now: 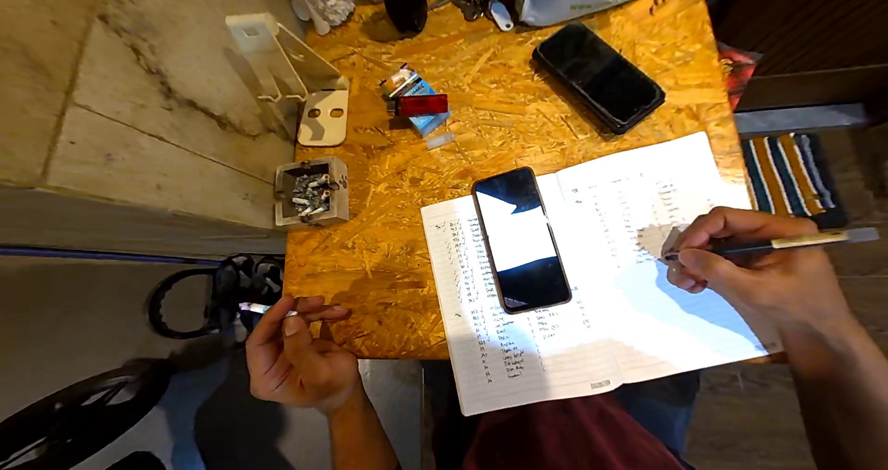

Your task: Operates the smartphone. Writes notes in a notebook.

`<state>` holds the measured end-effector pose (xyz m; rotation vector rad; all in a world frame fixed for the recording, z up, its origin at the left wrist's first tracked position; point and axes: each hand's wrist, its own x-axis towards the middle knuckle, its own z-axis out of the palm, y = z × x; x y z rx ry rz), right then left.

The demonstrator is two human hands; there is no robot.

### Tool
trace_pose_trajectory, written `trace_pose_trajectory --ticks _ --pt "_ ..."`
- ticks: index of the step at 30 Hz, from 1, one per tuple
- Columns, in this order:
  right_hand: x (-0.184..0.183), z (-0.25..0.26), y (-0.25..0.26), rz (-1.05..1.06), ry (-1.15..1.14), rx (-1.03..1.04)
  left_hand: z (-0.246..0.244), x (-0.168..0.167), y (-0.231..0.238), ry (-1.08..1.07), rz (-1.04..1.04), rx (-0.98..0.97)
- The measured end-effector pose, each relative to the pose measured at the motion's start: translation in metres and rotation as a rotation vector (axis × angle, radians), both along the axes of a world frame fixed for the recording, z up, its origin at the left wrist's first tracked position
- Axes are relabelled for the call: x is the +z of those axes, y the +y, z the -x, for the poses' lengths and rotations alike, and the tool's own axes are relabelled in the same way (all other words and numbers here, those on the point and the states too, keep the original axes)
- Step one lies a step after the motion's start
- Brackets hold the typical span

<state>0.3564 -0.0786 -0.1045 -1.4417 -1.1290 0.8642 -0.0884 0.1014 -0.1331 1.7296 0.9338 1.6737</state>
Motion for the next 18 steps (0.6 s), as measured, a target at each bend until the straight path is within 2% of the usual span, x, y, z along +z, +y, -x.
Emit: trace_pose_trajectory --ticks 4,8,12,18 --pt "0.0 0.002 -0.001 -0.003 -0.025 -0.016 0.0 0.001 -0.001 0.003 0.005 -0.003" --pt "0.008 0.017 -0.004 -0.036 -0.149 -0.056 -0.001 -0.001 0.0 -0.005 0.0 0.005" --pt "0.008 0.03 -0.001 -0.037 -0.065 0.019 0.003 -0.002 -0.001 0.007 0.03 0.001" --pt "0.004 0.027 0.0 0.027 0.01 0.019 0.019 -0.016 0.001 0.037 0.111 -0.026"
